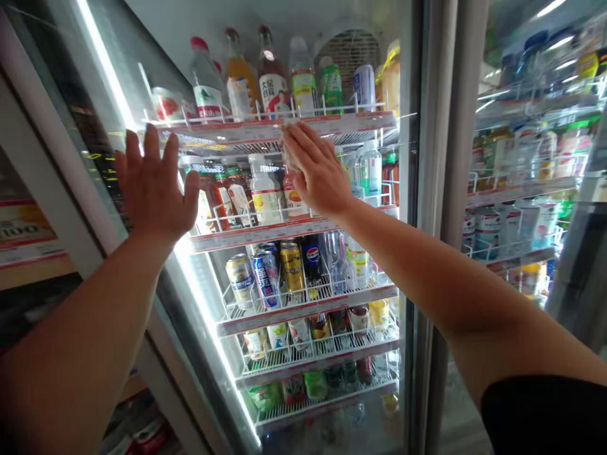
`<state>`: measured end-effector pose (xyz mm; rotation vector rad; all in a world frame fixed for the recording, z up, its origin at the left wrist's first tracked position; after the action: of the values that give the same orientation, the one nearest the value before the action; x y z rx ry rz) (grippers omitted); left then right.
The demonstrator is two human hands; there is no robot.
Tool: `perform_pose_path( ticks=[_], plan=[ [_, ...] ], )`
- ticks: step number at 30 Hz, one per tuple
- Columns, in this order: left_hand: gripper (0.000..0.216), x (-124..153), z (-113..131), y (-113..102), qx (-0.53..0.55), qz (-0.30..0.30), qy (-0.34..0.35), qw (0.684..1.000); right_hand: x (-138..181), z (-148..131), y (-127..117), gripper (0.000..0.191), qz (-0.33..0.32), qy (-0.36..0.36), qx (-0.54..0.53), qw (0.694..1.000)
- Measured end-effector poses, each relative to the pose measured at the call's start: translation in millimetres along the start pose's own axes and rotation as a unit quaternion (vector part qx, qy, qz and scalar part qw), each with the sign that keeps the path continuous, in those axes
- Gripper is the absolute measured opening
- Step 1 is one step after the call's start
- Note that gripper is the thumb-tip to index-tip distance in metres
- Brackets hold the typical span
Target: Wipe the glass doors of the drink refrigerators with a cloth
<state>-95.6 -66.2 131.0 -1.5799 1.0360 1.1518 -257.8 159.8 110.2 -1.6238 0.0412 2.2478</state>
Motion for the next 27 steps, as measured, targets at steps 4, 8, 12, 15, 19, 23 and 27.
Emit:
perform_pose_path(
  ticks=[4, 8, 12, 15, 19, 23, 27],
  plan=[
    [0.067, 0.2, 0.5, -0.4, 0.000, -0.003, -0.003, 1.000, 6.0, -19.1, 10.9, 0.072, -0.058, -0.066, 0.002, 0.996],
    [0.067, -0.4, 0.5, -0.3, -0.006, -0.007, -0.007, 1.000, 1.3, -18.9, 11.0, 0.071, -0.071, -0.065, -0.007, 0.995],
    [0.067, -0.6, 0.2, -0.1, -0.010, -0.009, -0.008, 1.000, -0.9, -12.1, 7.9, 0.070, 0.002, 0.004, -0.024, 1.000],
    [0.067, -0.1, -0.6, 0.2, -0.012, -0.004, -0.004, 1.000, 7.9, -30.3, 17.9, 0.072, -0.075, -0.069, -0.015, 0.995],
    [0.066, 0.6, -2.0, 1.4, -0.015, 0.002, 0.006, 1.000, 5.5, -23.6, 11.4, 0.070, -0.084, -0.075, -0.004, 0.994],
    [0.066, 0.9, -2.3, 1.6, -0.008, 0.010, 0.008, 1.000, 3.1, -2.6, -2.6, 0.068, 0.023, 0.018, -0.006, 1.000],
    [0.066, 1.6, -2.2, 1.4, 0.000, 0.009, 0.002, 1.000, 24.6, -26.8, 9.7, 0.074, -0.077, -0.066, -0.025, 0.994]
  ],
)
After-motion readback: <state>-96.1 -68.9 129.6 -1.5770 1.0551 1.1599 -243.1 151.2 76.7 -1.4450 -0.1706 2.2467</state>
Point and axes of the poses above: each hand's wrist, its own x-axis away from the middle knuckle, its own y-axis out of the palm, z = x × y, the point moved 5 cm from there along -x, towards the middle knuckle, and after that the axes turned 2 degrees about x, right-handed, at the moved point
